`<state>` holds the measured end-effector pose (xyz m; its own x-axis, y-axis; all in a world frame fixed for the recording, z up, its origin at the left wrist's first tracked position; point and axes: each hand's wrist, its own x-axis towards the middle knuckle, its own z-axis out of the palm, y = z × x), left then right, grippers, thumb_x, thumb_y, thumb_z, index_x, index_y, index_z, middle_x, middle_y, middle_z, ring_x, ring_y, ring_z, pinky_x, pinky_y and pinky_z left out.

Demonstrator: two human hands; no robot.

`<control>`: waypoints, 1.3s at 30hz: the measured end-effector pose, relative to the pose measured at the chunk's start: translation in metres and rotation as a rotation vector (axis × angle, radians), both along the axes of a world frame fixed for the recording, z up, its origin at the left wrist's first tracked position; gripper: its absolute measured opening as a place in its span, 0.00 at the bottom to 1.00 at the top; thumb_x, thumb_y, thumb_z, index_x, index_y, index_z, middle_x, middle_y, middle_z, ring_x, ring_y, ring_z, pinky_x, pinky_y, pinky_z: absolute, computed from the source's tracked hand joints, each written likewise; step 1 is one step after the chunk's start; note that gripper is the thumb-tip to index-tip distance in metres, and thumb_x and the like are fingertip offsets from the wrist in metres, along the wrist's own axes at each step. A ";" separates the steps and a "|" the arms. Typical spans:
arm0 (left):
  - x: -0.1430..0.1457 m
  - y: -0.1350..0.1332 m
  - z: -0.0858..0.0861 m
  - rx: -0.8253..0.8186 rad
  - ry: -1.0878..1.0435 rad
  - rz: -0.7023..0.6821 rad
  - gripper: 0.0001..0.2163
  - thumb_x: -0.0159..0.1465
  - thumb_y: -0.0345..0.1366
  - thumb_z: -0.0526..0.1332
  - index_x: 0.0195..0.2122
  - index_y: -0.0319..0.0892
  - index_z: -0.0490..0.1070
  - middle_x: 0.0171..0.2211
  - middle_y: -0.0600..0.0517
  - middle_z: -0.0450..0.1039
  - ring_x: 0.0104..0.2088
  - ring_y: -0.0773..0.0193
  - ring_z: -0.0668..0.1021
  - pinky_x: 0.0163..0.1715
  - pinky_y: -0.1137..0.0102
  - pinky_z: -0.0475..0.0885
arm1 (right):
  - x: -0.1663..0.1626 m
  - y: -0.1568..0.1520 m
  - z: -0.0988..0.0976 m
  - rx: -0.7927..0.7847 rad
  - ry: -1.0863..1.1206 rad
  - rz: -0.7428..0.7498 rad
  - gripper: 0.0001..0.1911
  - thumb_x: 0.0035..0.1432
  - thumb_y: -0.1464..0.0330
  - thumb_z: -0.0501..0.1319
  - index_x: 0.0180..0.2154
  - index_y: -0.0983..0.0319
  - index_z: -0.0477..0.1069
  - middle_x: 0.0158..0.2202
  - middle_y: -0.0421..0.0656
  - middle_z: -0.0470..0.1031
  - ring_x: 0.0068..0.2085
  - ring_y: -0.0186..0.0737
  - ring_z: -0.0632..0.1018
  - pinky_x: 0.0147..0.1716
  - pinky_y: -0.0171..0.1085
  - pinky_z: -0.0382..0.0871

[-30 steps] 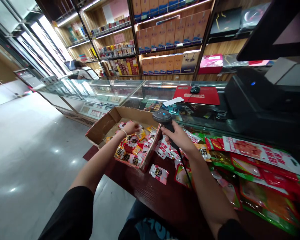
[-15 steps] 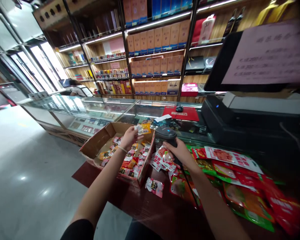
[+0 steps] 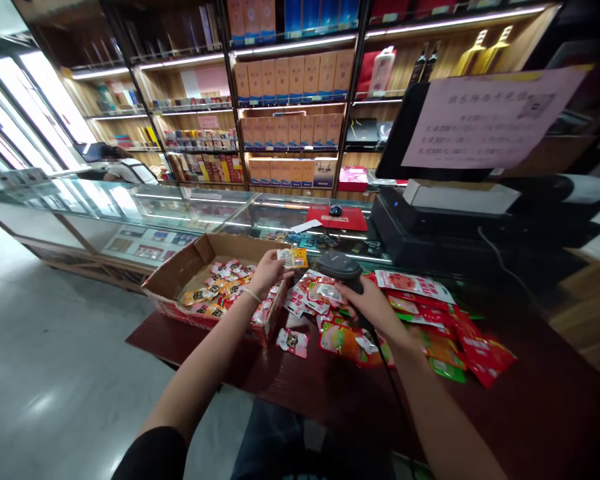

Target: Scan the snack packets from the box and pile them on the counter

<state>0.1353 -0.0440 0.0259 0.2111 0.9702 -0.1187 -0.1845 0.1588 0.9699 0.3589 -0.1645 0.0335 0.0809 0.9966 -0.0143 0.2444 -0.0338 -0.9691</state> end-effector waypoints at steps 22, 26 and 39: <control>-0.038 0.039 -0.010 0.507 0.806 -0.191 0.13 0.65 0.36 0.58 0.48 0.41 0.76 0.45 0.49 0.80 0.44 0.60 0.80 0.48 0.67 0.73 | -0.003 0.015 -0.004 -0.043 -0.024 0.012 0.19 0.53 0.51 0.65 0.31 0.57 0.64 0.13 0.33 0.64 0.13 0.35 0.65 0.13 0.34 0.60; -0.099 0.078 -0.021 0.337 0.956 0.017 0.16 0.65 0.34 0.57 0.52 0.37 0.73 0.45 0.45 0.79 0.41 0.62 0.80 0.40 0.71 0.75 | -0.046 0.052 0.001 0.034 -0.074 0.128 0.16 0.55 0.53 0.64 0.35 0.57 0.66 0.14 0.33 0.65 0.14 0.35 0.66 0.13 0.34 0.60; -0.213 0.159 -0.063 0.229 1.414 0.064 0.18 0.56 0.35 0.65 0.48 0.39 0.75 0.47 0.39 0.77 0.48 0.52 0.79 0.48 0.65 0.72 | -0.151 0.147 -0.002 0.004 -0.096 0.402 0.17 0.55 0.54 0.65 0.39 0.58 0.66 0.14 0.32 0.66 0.14 0.36 0.69 0.13 0.33 0.62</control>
